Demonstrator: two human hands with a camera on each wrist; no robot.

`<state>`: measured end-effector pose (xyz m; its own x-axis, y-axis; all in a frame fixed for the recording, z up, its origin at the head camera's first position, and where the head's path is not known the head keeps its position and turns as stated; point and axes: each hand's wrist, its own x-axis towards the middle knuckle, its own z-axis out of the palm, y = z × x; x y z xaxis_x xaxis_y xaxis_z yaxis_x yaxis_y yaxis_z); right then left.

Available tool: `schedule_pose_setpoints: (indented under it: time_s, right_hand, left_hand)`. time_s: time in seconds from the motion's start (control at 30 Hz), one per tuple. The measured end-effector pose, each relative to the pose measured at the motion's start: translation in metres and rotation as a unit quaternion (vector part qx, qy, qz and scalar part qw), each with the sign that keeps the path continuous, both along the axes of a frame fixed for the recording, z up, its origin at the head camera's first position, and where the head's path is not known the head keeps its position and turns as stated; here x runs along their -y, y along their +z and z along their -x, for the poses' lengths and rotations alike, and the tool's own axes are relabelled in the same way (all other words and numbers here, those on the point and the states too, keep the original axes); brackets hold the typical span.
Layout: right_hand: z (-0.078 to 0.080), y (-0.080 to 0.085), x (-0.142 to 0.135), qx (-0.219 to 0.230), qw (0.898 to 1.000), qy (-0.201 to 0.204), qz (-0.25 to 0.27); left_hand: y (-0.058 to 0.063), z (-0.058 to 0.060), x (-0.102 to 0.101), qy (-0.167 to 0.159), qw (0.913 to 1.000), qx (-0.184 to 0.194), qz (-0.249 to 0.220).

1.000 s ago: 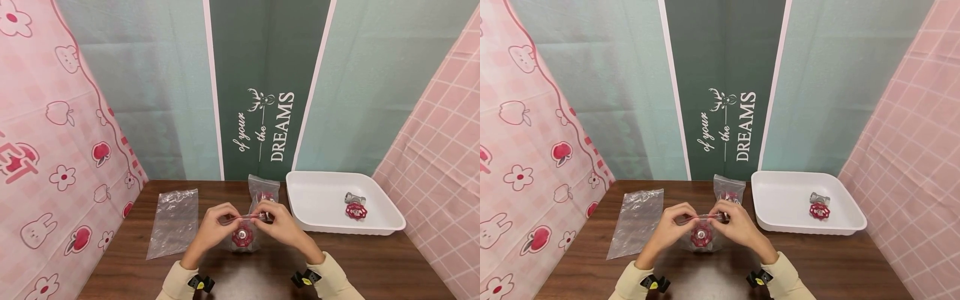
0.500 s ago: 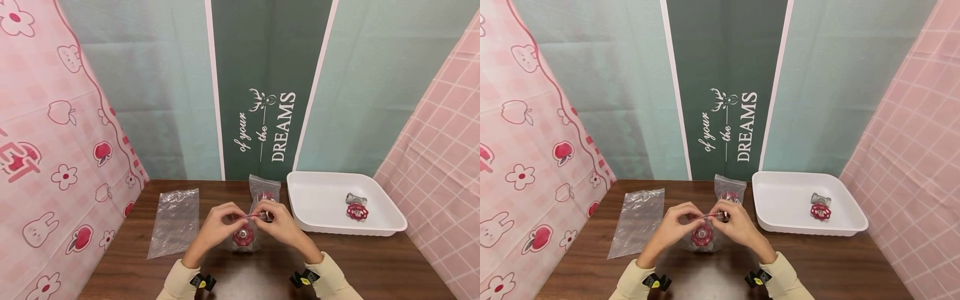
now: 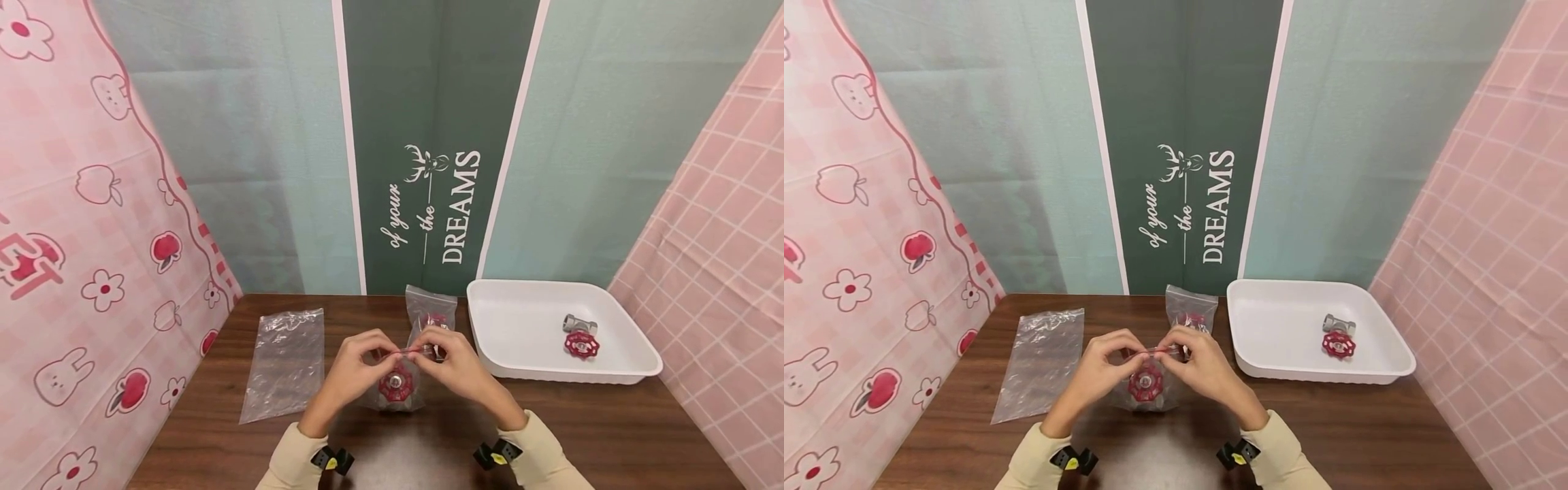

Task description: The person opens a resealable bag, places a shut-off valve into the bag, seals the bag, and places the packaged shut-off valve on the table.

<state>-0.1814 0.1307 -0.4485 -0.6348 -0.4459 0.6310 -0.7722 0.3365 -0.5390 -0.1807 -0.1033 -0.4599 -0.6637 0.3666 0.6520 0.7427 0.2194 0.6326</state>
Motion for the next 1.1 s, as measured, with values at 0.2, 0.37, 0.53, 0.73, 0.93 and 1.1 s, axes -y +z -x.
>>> schedule_pose_setpoints:
  time_s: [0.2, 0.37, 0.53, 0.73, 0.93, 1.1]
  right_hand:
    - [-0.0004, 0.0019, -0.0065, 0.021, 1.000, -0.004, 0.010]
    - [0.0003, 0.0025, -0.0094, 0.024, 1.000, -0.006, 0.013]
    - [0.0004, 0.0015, -0.0095, 0.028, 0.999, -0.009, 0.017]
    - [0.0007, 0.0006, -0.0088, 0.006, 1.000, -0.004, 0.025]
    - [-0.0004, 0.0011, -0.0078, -0.007, 0.999, -0.002, 0.032]
    - [0.0005, 0.0000, -0.0081, -0.008, 0.999, -0.006, 0.032]
  left_hand:
    - [0.0000, 0.0012, 0.0011, 0.001, 1.0000, 0.004, -0.001]
    - [-0.0016, 0.0026, 0.0023, 0.004, 1.0000, -0.001, -0.003]
    - [-0.0027, 0.0029, 0.0022, 0.002, 1.0000, -0.001, -0.004]
    - [-0.0036, 0.0028, 0.0015, 0.002, 1.0000, 0.001, -0.009]
    - [-0.0032, 0.0032, 0.0014, 0.002, 0.9999, -0.005, -0.009]
    - [-0.0031, 0.0035, 0.0023, 0.008, 0.9999, -0.001, -0.006]
